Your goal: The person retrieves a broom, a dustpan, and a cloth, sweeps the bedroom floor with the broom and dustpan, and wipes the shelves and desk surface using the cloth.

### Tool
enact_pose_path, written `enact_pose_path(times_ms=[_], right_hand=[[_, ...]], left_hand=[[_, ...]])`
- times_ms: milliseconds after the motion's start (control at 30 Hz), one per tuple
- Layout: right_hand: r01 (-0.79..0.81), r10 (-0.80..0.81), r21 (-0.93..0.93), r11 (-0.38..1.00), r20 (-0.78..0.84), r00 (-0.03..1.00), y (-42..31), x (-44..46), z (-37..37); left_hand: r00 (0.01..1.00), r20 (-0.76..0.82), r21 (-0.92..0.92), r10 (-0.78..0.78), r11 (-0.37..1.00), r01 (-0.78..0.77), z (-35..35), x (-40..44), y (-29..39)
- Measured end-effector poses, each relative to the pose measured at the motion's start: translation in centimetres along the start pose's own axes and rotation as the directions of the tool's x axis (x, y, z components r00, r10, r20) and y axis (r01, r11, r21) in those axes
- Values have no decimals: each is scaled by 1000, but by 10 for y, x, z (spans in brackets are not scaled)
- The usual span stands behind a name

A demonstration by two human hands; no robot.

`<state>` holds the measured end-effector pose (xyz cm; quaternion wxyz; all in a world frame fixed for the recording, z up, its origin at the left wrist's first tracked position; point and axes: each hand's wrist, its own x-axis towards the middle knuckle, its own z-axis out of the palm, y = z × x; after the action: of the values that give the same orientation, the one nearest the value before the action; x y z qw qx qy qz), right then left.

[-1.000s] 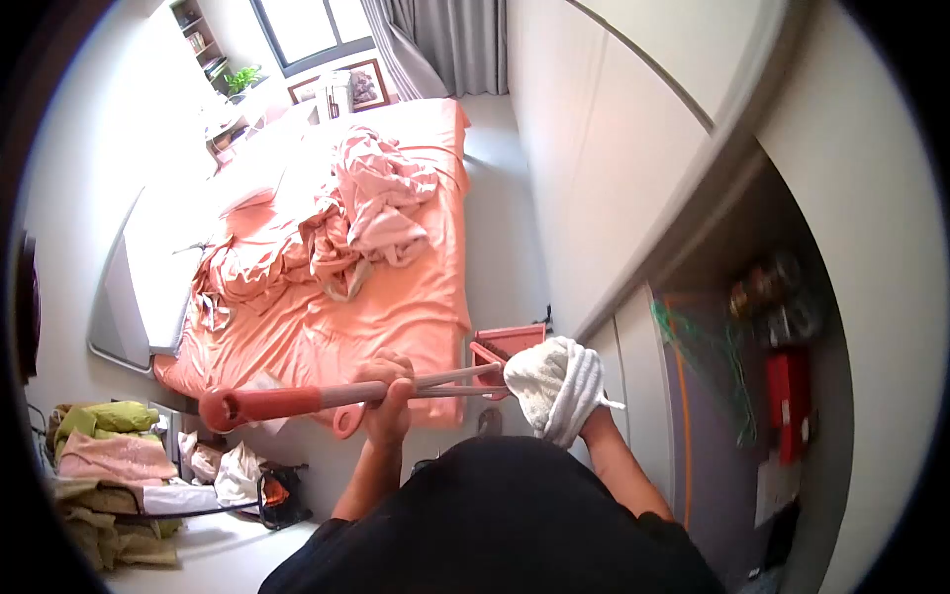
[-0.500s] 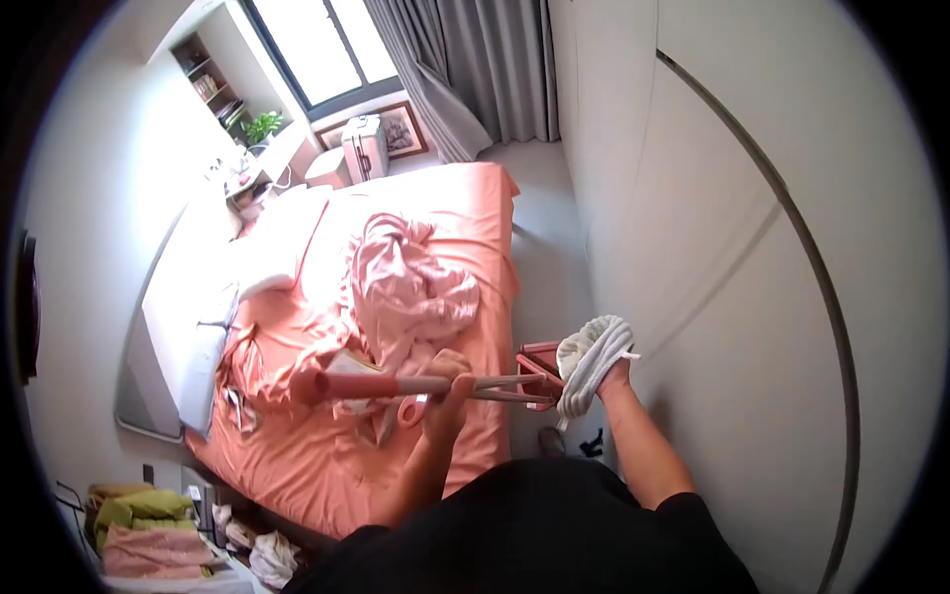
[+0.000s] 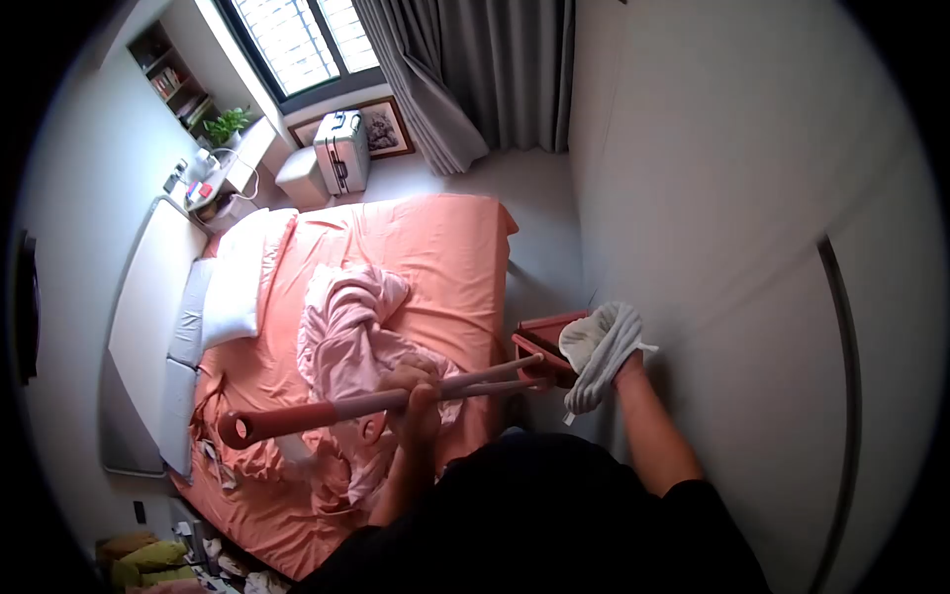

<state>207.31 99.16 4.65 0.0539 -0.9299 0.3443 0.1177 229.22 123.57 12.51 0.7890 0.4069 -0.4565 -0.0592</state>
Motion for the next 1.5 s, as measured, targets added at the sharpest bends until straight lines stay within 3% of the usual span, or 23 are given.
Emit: enact_pose_path(times_ms=[100, 233, 267, 367, 500, 567, 800, 933, 1033, 1067, 1100, 1167, 1300, 1367, 1500], right_hand=[[-49, -111, -355, 934, -417, 902, 64, 97, 83], [207, -211, -68, 976, -531, 821, 100, 190, 44], [182, -138, 59, 981, -444, 885, 104, 212, 27], [199, -161, 34, 979, -464, 871, 140, 319, 63], [72, -87, -153, 986, -90, 992, 201, 473, 91], [101, -335, -465, 880, -455, 825, 248, 538, 116], [345, -367, -275, 898, -31, 930, 274, 744, -13], [450, -444, -213, 867, 79, 893, 272, 842, -83], [508, -492, -156, 847, 129, 861, 270, 892, -134], [521, -510, -159, 839, 108, 854, 277, 903, -146], [533, -534, -193, 824, 50, 844, 253, 924, -161], [539, -579, -254, 803, -119, 807, 276, 956, -169], [562, -515, -123, 818, 277, 811, 351, 997, -174], [575, -522, -83, 814, 331, 786, 359, 1031, -184], [672, -625, -24, 740, 344, 701, 355, 1124, -194]], left_hand=[[1000, 8, -29, -15, 999, 15, 16, 60, -66], [998, 65, -46, 13, 999, -10, 41, 145, -150], [997, 72, -45, 13, 999, -9, 46, 163, -171], [997, 67, -12, 32, 999, -31, 56, 223, -237], [996, 39, 60, 78, 995, -80, 72, 285, -326], [996, -35, 100, 85, 992, -81, 85, 326, -352], [943, -288, 246, 165, 965, -93, 79, 439, -430], [902, -386, 381, 193, 924, -34, 56, 485, -500], [864, -471, 381, 175, 925, 21, 21, 523, -561], [836, -523, 395, 167, 917, 63, 25, 533, -582], [823, -555, 383, 122, 916, 123, -42, 557, -588], [774, -631, 358, 51, 904, 233, -62, 580, -618], [719, -684, 418, 122, 874, 249, -69, 610, -677], [708, -688, 481, 160, 831, 280, -93, 637, -696], [648, -755, 435, 102, 818, 377, -132, 670, -744]])
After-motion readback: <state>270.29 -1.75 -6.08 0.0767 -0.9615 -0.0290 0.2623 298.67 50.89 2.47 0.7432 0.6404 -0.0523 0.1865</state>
